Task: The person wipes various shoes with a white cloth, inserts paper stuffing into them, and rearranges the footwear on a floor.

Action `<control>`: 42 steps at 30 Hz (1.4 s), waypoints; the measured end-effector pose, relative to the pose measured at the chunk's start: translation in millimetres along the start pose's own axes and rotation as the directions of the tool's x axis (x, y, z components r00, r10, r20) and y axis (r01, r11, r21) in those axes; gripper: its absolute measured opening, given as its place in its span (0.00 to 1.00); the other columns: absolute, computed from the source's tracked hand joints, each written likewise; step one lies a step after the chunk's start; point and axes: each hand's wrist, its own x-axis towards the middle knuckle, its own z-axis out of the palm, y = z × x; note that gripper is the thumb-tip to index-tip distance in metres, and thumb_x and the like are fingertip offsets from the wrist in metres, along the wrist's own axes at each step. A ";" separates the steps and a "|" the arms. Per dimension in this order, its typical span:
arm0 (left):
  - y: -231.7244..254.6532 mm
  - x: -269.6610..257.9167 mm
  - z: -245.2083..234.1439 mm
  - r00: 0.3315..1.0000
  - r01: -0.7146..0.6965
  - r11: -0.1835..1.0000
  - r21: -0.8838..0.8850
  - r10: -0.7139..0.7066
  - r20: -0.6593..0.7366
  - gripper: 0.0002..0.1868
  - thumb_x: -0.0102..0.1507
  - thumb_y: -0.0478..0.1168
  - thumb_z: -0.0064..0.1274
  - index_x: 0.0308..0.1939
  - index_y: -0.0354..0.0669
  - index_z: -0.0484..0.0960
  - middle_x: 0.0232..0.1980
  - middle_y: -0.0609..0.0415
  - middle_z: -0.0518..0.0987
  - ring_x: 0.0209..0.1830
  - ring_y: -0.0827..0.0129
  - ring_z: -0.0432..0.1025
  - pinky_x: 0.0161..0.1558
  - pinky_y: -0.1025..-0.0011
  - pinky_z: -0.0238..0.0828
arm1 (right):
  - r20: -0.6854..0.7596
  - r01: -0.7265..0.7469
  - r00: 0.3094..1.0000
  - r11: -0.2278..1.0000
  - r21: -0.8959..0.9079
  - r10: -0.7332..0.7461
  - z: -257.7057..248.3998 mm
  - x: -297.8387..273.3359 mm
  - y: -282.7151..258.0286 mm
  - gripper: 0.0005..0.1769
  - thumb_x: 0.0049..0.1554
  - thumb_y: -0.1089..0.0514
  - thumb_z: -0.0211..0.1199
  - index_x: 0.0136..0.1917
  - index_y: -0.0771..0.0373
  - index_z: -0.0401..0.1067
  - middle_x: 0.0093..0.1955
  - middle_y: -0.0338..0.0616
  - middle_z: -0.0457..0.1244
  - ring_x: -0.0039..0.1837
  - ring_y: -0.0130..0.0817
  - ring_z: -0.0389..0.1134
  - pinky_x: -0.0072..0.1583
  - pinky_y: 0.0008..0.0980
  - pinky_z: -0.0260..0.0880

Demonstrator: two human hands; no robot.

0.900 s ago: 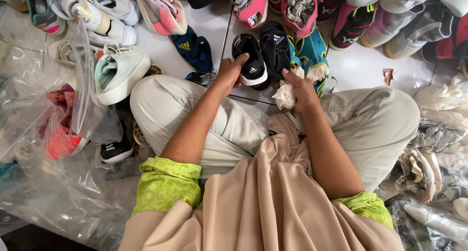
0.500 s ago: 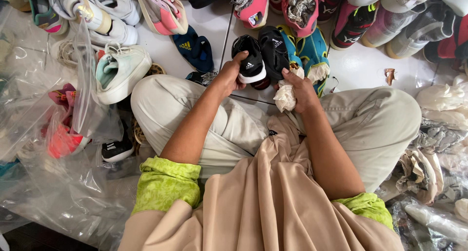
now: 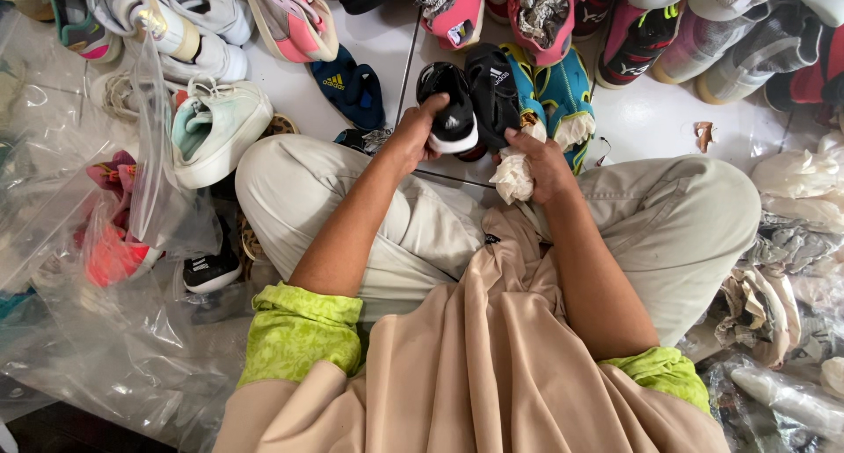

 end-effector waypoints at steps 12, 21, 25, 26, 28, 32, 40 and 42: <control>3.7 -26.4 -7.9 0.874 -0.480 0.866 0.142 0.459 0.156 0.48 0.64 0.30 0.60 0.79 0.44 0.44 0.74 0.25 0.59 0.70 0.27 0.63 0.63 0.32 0.69 | 0.104 0.261 0.963 0.956 -0.131 -0.249 1.9 2.6 -3.3 0.17 0.46 0.68 0.77 0.47 0.61 0.76 0.35 0.44 0.68 0.39 0.33 0.74 0.40 0.27 0.73; -1.5 -15.7 -1.6 0.668 -0.744 0.649 0.159 0.728 0.154 0.45 0.56 0.29 0.67 0.73 0.44 0.58 0.64 0.36 0.72 0.67 0.44 0.70 0.67 0.46 0.67 | 0.066 0.341 0.940 0.936 -0.092 -0.336 -6.7 20.7 11.9 0.16 0.47 0.70 0.76 0.47 0.60 0.75 0.33 0.40 0.66 0.36 0.29 0.72 0.39 0.24 0.70; -4.5 -10.1 -3.2 0.660 -0.750 0.657 0.076 0.736 0.151 0.47 0.55 0.26 0.67 0.73 0.44 0.57 0.64 0.38 0.73 0.65 0.52 0.71 0.67 0.51 0.68 | 0.080 0.341 0.939 0.935 -0.099 -0.334 -1.7 13.7 7.7 0.15 0.49 0.69 0.76 0.47 0.59 0.76 0.34 0.40 0.66 0.36 0.29 0.72 0.38 0.24 0.68; -3.7 -9.9 -4.6 0.653 -0.755 0.653 0.056 0.741 0.157 0.47 0.55 0.25 0.67 0.73 0.44 0.57 0.64 0.38 0.73 0.65 0.52 0.71 0.66 0.51 0.69 | 0.083 0.347 0.937 0.933 -0.097 -0.340 -0.5 12.4 6.9 0.15 0.49 0.69 0.76 0.47 0.59 0.75 0.34 0.41 0.66 0.36 0.29 0.72 0.38 0.24 0.68; -4.3 -7.7 -4.6 0.645 -0.760 0.649 0.035 0.746 0.163 0.47 0.55 0.24 0.66 0.73 0.43 0.56 0.63 0.38 0.73 0.64 0.52 0.71 0.66 0.51 0.71 | 0.085 0.352 0.935 0.931 -0.095 -0.345 -3.1 17.0 10.0 0.15 0.49 0.69 0.75 0.47 0.59 0.75 0.34 0.41 0.67 0.36 0.30 0.72 0.38 0.24 0.68; -0.6 -14.0 0.6 0.638 -0.770 0.635 0.069 0.759 0.132 0.47 0.54 0.26 0.67 0.73 0.44 0.58 0.62 0.39 0.74 0.64 0.51 0.72 0.66 0.53 0.71 | 0.086 0.365 0.930 0.927 -0.086 -0.358 -4.4 19.6 11.7 0.15 0.48 0.70 0.75 0.47 0.59 0.75 0.34 0.40 0.66 0.36 0.28 0.71 0.38 0.24 0.68; 11.8 -34.9 8.4 0.619 -0.779 0.597 0.193 0.782 0.082 0.47 0.54 0.29 0.67 0.73 0.46 0.59 0.64 0.38 0.76 0.67 0.44 0.71 0.67 0.49 0.70 | 0.078 0.367 0.929 0.928 -0.066 -0.362 -3.2 19.7 12.2 0.15 0.49 0.69 0.76 0.46 0.59 0.75 0.34 0.40 0.67 0.36 0.28 0.72 0.39 0.23 0.68; 13.9 -38.2 7.4 0.627 -0.767 0.599 0.229 0.775 0.072 0.47 0.53 0.30 0.67 0.73 0.46 0.59 0.64 0.36 0.76 0.67 0.41 0.71 0.67 0.47 0.69 | 0.073 0.368 0.929 0.928 -0.060 -0.363 -13.1 33.3 21.2 0.14 0.49 0.70 0.74 0.47 0.60 0.74 0.34 0.41 0.67 0.36 0.29 0.71 0.39 0.24 0.69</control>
